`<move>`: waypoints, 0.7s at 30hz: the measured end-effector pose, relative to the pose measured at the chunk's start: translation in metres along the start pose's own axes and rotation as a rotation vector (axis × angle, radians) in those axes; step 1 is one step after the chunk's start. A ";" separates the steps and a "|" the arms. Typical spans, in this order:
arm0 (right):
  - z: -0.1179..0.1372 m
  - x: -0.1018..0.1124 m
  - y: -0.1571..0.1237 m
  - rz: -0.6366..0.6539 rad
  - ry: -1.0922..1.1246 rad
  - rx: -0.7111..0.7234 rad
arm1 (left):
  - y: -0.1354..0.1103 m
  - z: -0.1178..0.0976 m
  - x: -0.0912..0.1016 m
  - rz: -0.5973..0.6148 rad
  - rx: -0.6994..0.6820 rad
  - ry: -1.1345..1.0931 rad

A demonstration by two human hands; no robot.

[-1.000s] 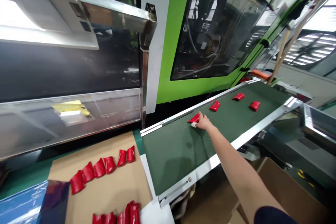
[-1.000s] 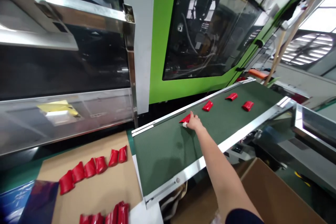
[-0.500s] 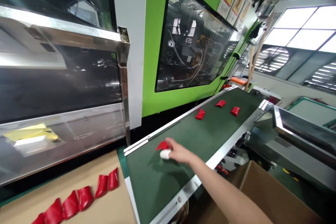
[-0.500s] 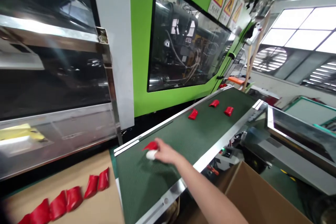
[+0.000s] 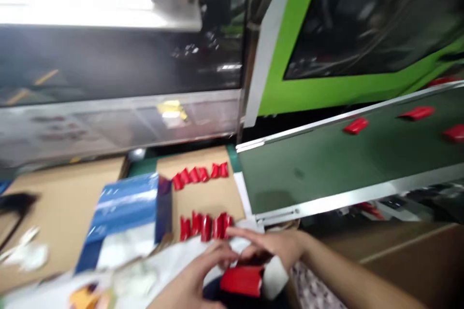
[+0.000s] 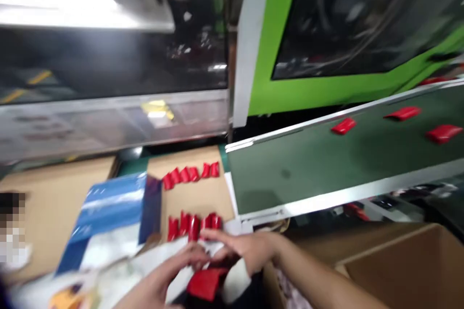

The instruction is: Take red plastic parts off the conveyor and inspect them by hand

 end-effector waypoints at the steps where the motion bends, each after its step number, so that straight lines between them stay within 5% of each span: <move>1: 0.013 -0.010 -0.003 0.036 0.001 0.031 | -0.003 0.004 -0.004 0.040 0.002 -0.046; 6: 0.050 -0.034 -0.007 0.121 -0.053 0.046 | -0.013 -0.009 -0.018 0.186 -0.192 -0.167; 14: 0.038 -0.032 -0.007 0.092 -0.544 -0.137 | -0.019 -0.004 -0.033 0.202 -0.160 0.091; 21: 0.041 -0.031 -0.001 0.129 -0.518 -0.048 | -0.016 0.005 -0.045 0.207 -0.109 0.262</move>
Point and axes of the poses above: each hand's wrist, its own y-axis towards the middle knuckle, its own x-axis out of the back of the hand, z = x × y, the point moved 8 cm from there along y, towards the middle knuckle, and after that the axes turned 2 degrees about x, right-handed, at the moved point
